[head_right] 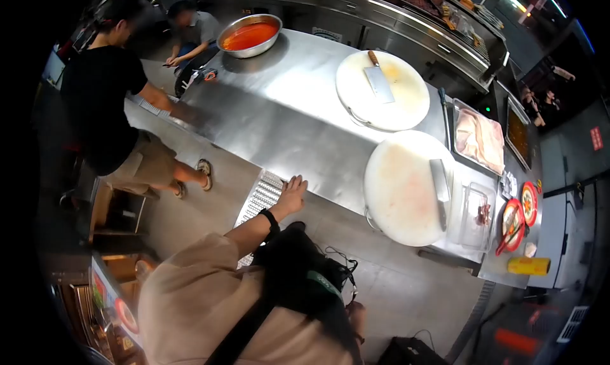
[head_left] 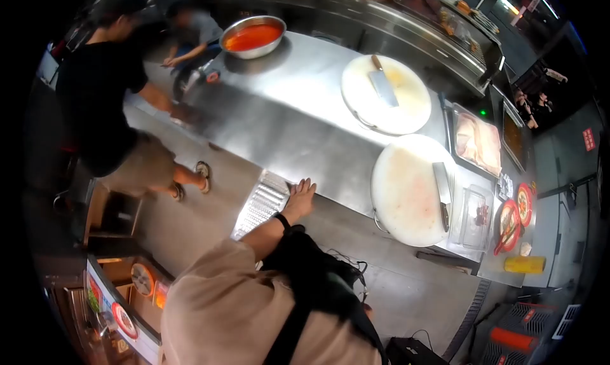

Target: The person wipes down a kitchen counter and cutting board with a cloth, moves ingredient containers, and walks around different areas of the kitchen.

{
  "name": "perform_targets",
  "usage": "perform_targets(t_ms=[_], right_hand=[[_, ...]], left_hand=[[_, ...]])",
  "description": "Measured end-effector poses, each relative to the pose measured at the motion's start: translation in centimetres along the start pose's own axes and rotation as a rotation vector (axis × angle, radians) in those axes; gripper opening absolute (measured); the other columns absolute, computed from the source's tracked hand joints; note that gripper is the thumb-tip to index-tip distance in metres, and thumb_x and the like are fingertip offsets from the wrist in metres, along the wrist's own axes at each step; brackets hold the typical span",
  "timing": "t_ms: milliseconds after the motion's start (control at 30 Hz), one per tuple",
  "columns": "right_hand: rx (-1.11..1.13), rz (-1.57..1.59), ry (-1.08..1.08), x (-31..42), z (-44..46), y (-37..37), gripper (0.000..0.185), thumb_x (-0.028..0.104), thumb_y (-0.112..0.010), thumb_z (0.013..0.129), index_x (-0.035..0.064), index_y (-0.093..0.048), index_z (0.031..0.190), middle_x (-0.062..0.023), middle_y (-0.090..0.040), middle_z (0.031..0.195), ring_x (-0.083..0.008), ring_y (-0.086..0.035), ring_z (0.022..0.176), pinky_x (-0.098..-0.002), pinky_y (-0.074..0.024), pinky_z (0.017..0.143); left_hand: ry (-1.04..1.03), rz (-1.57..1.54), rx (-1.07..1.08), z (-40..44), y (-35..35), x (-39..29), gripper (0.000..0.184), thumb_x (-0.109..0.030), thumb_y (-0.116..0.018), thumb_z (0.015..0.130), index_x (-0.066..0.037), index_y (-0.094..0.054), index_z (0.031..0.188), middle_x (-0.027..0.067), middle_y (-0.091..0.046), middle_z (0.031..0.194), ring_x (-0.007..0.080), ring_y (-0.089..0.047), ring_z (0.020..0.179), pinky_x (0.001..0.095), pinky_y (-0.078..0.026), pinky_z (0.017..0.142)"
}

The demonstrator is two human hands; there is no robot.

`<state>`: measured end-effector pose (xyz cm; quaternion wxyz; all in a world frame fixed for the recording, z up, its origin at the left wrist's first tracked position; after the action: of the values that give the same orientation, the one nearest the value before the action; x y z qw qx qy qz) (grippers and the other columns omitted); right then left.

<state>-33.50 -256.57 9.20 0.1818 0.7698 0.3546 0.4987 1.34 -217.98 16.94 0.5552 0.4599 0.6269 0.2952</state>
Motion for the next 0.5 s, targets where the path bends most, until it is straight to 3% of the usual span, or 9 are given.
perform_targets(t_ms=[33, 100, 133, 167, 233, 300, 400, 433, 500], right_hand=[[0.015, -0.104, -0.002, 0.5, -0.4, -0.3, 0.027, 0.019, -0.045, 0.087, -0.0044, -0.057, 0.092, -0.0157, -0.061, 0.07, -0.0236, -0.061, 0.059, -0.0342, -0.0499, 0.051], [-0.038, -0.198, -0.055, 1.4, -1.3, -0.3, 0.026, 0.018, -0.045, 0.087, -0.0038, -0.058, 0.092, -0.0155, -0.062, 0.071, -0.0233, -0.062, 0.059, -0.0344, -0.0501, 0.051], [-0.038, 0.001, -0.111, -1.7, -1.0, -2.5, 0.023, 0.016, -0.046, 0.086, -0.0028, -0.058, 0.093, -0.0152, -0.063, 0.072, -0.0231, -0.062, 0.06, -0.0334, -0.0507, 0.051], [-0.067, 0.209, -0.159, -2.2, -0.7, -3.7, 0.021, 0.014, -0.048, 0.085, -0.0018, -0.059, 0.095, -0.0149, -0.063, 0.074, -0.0228, -0.063, 0.061, -0.0324, -0.0513, 0.051], [-0.077, 0.726, -0.783, -6.1, -2.9, -5.8, 0.02, 0.012, -0.05, 0.085, -0.0018, -0.059, 0.096, -0.0144, -0.064, 0.075, -0.0213, -0.063, 0.06, -0.0297, -0.0518, 0.05], [-0.126, 0.597, -0.665, -4.5, -2.5, -5.2, 0.018, 0.021, -0.051, 0.079, 0.0074, -0.06, 0.072, -0.0092, -0.057, 0.056, -0.0226, -0.056, 0.052, -0.0351, -0.0477, 0.055], [-0.15, 0.497, -0.566, -2.0, -0.6, -3.9, 0.018, 0.021, -0.053, 0.078, 0.0076, -0.059, 0.068, -0.011, -0.059, 0.062, -0.0262, -0.058, 0.058, -0.036, -0.0478, 0.057], [-0.168, 0.51, -0.571, -1.7, 0.0, -4.0, 0.018, 0.021, -0.053, 0.078, 0.0076, -0.059, 0.068, -0.011, -0.059, 0.062, -0.0262, -0.058, 0.058, -0.036, -0.0478, 0.057], [-0.142, 0.36, -0.217, 1.5, 2.7, -3.2, 0.019, 0.016, -0.049, 0.082, 0.0022, -0.061, 0.089, -0.011, -0.064, 0.069, -0.0166, -0.061, 0.054, -0.0285, -0.0493, 0.047]], left_hand=[[-0.027, 0.039, 0.0, 0.3, -0.2, 0.2, 0.064, -0.014, -0.053, 0.077, -0.006, -0.028, 0.136, 0.0198, -0.018, 0.143, 0.0344, -0.013, 0.135, 0.0521, -0.015, 0.106], [-0.163, 0.047, -0.224, 0.5, -0.8, 1.0, 0.059, -0.01, -0.052, 0.075, -0.004, -0.037, 0.131, 0.0222, -0.026, 0.14, 0.04, -0.022, 0.13, 0.0566, -0.019, 0.103], [-0.253, -0.007, -0.315, 0.8, -1.5, 1.4, 0.055, -0.008, -0.049, 0.074, -0.001, -0.04, 0.128, 0.0256, -0.03, 0.137, 0.0422, -0.025, 0.128, 0.0566, -0.02, 0.102], [-0.257, -0.061, -0.266, 1.5, -1.1, 1.1, 0.057, -0.007, -0.049, 0.074, 0.003, -0.038, 0.128, 0.0287, -0.03, 0.135, 0.0431, -0.024, 0.128, 0.0562, -0.019, 0.102], [-0.195, 0.007, -0.067, 0.6, -0.6, 0.2, 0.064, -0.009, -0.053, 0.071, 0.005, -0.033, 0.131, 0.0285, -0.025, 0.138, 0.0424, -0.019, 0.131, 0.0553, -0.015, 0.104], [-0.202, 0.048, -0.03, -0.3, -0.3, 0.0, 0.071, -0.011, -0.056, 0.07, 0.003, -0.029, 0.134, 0.0281, -0.019, 0.14, 0.0421, -0.015, 0.132, 0.0559, -0.017, 0.103], [-0.231, 0.099, 0.037, -1.1, 1.1, -1.4, 0.071, -0.01, -0.055, 0.07, 0.002, -0.026, 0.134, 0.0269, -0.015, 0.142, 0.0421, -0.014, 0.132, 0.0558, -0.019, 0.103], [-0.213, 0.121, 0.052, -1.0, 1.4, -1.3, 0.071, -0.009, -0.055, 0.071, 0.002, -0.026, 0.135, 0.0265, -0.015, 0.142, 0.0421, -0.013, 0.132, 0.0557, -0.02, 0.103], [-0.221, 0.15, 0.062, -0.6, 1.7, -1.7, 0.071, -0.009, -0.054, 0.071, 0.002, -0.025, 0.135, 0.0266, -0.015, 0.142, 0.0421, -0.013, 0.132, 0.0555, -0.021, 0.102]])
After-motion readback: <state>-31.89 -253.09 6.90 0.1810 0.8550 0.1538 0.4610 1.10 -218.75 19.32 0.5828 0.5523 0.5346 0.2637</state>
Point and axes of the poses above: each hand's wrist, its own z-axis towards the middle knuckle, its own y-axis out of the back of the hand, x = y × z, the point moved 9 cm from there along z, towards the middle knuckle
